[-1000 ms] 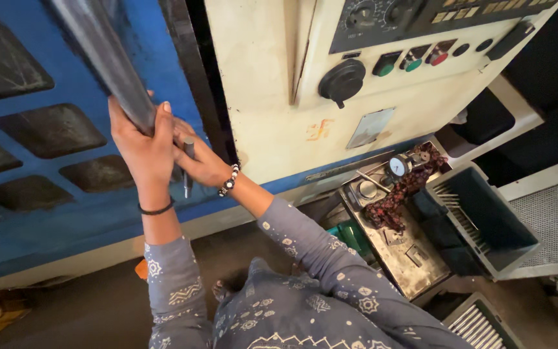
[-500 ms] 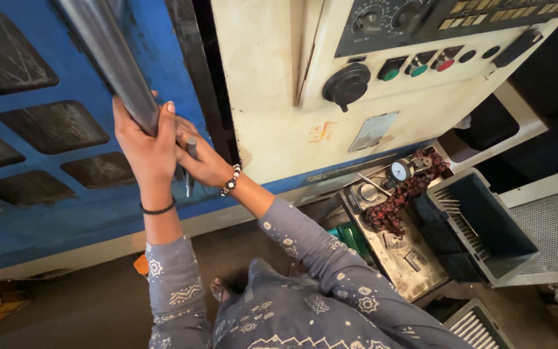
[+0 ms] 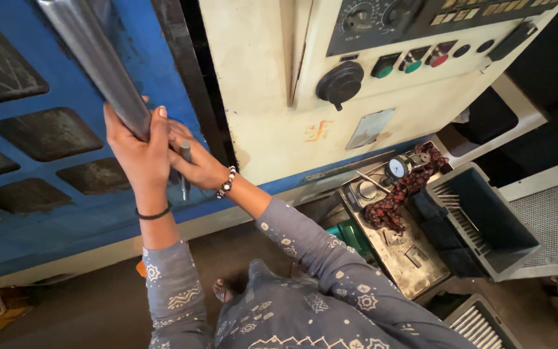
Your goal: The person loads a metal rod into an industrial cutting machine, closes the machine guard, and presses buttons on the control panel to run the machine. They later retrieve pieces, wipe rods with a cloth, and place the rods into a bin.
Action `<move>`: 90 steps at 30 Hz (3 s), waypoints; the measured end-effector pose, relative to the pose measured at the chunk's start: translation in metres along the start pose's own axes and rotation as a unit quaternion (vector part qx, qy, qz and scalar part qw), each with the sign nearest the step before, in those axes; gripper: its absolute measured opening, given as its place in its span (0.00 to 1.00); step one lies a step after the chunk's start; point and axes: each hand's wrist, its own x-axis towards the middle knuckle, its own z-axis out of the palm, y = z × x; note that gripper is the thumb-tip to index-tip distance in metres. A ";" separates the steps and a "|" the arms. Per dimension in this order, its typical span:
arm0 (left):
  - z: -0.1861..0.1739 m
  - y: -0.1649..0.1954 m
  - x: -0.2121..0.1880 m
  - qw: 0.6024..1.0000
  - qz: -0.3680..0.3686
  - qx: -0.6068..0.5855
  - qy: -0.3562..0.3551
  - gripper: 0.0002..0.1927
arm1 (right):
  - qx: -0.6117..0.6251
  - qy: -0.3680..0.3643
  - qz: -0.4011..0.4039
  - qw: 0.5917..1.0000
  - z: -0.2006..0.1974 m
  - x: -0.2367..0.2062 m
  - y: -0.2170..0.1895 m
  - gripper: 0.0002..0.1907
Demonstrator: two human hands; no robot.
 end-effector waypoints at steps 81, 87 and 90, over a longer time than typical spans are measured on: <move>-0.006 -0.004 -0.003 1.000 -0.004 0.006 -0.003 0.17 | -0.006 -0.008 0.020 1.000 0.005 0.000 -0.007 0.28; -0.006 -0.003 -0.003 1.000 -0.008 0.004 -0.001 0.18 | -0.010 -0.008 0.018 1.000 0.004 0.000 -0.009 0.27; -0.006 -0.003 -0.004 1.000 -0.001 0.001 -0.002 0.17 | -0.007 -0.005 0.018 1.000 0.004 0.000 -0.010 0.28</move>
